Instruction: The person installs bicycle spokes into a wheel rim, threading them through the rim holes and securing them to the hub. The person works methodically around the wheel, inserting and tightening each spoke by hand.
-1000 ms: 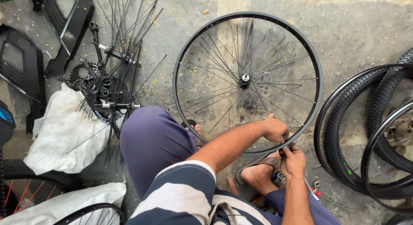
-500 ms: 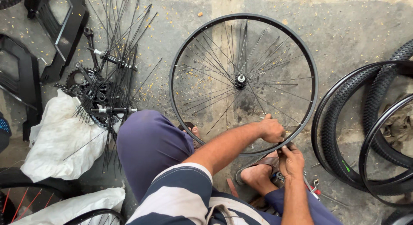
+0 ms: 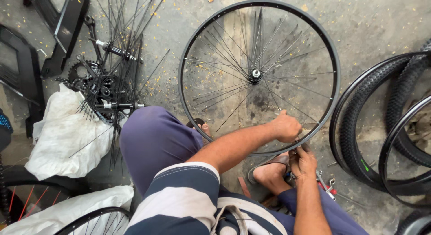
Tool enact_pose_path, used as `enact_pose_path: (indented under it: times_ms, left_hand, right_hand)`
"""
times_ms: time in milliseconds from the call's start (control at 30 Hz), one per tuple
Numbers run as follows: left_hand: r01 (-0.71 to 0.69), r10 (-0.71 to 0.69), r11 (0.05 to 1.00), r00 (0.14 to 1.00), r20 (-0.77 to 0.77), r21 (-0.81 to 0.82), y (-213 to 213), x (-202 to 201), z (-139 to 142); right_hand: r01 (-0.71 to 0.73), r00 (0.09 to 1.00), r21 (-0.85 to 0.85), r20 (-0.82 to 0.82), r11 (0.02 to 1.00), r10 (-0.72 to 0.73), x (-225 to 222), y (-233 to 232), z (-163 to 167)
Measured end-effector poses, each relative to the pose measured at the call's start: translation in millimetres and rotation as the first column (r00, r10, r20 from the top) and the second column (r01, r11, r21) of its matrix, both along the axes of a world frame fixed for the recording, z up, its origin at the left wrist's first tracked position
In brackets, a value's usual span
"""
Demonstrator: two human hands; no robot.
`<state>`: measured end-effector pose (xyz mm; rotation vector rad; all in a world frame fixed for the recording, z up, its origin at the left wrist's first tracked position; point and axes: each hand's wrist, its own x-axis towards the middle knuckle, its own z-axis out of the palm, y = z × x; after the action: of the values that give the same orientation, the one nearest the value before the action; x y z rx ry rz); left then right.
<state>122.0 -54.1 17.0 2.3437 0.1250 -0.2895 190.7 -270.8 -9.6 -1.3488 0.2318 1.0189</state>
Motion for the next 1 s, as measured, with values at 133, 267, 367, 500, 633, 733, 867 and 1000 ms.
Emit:
enact_pose_path:
  times_ms: [133, 267, 367, 500, 633, 733, 867, 1000]
  left_hand:
    - [-0.072, 0.076, 0.990, 0.996, 0.038, -0.118, -5, -4, 2]
    - [-0.101, 0.123, 0.950, 0.991, 0.058, -0.297, 6, -7, 3]
    - [-0.115, 0.130, 0.954, 0.991, 0.039, -0.276, 6, -4, 6]
    - [-0.084, 0.091, 0.971, 0.996, 0.022, -0.225, 1, 2, 4]
    - [-0.036, 0.038, 0.990, 0.999, 0.018, -0.137, 0, 6, -4]
    - [-0.052, 0.050, 0.983, 0.999, -0.014, -0.174, -1, 8, -7]
    - [-0.028, 0.022, 0.987, 0.999, -0.039, -0.157, -5, 9, -8]
    - [-0.029, 0.028, 0.990, 1.000, -0.008, -0.137, -4, 8, -10]
  right_hand:
    - [0.041, 0.999, 0.018, -0.010, 0.999, -0.041, 3, -5, 1]
    - [-0.003, 0.999, 0.062, 0.033, 0.998, 0.001, 1, -3, 1]
    - [0.003, 0.999, 0.104, 0.031, 0.995, -0.006, 2, 2, 5]
    - [0.024, 0.999, 0.078, 0.030, 0.997, -0.027, 5, 1, 7]
    - [0.003, 0.999, 0.062, 0.053, 0.998, -0.006, 6, 0, 4]
    - [-0.003, 0.997, 0.049, 0.072, 0.999, 0.000, 6, 1, 3]
    - [0.023, 0.998, 0.009, 0.064, 1.000, -0.023, 5, 0, 3]
    - [0.056, 0.998, 0.008, 0.031, 0.998, -0.056, 5, 5, 10]
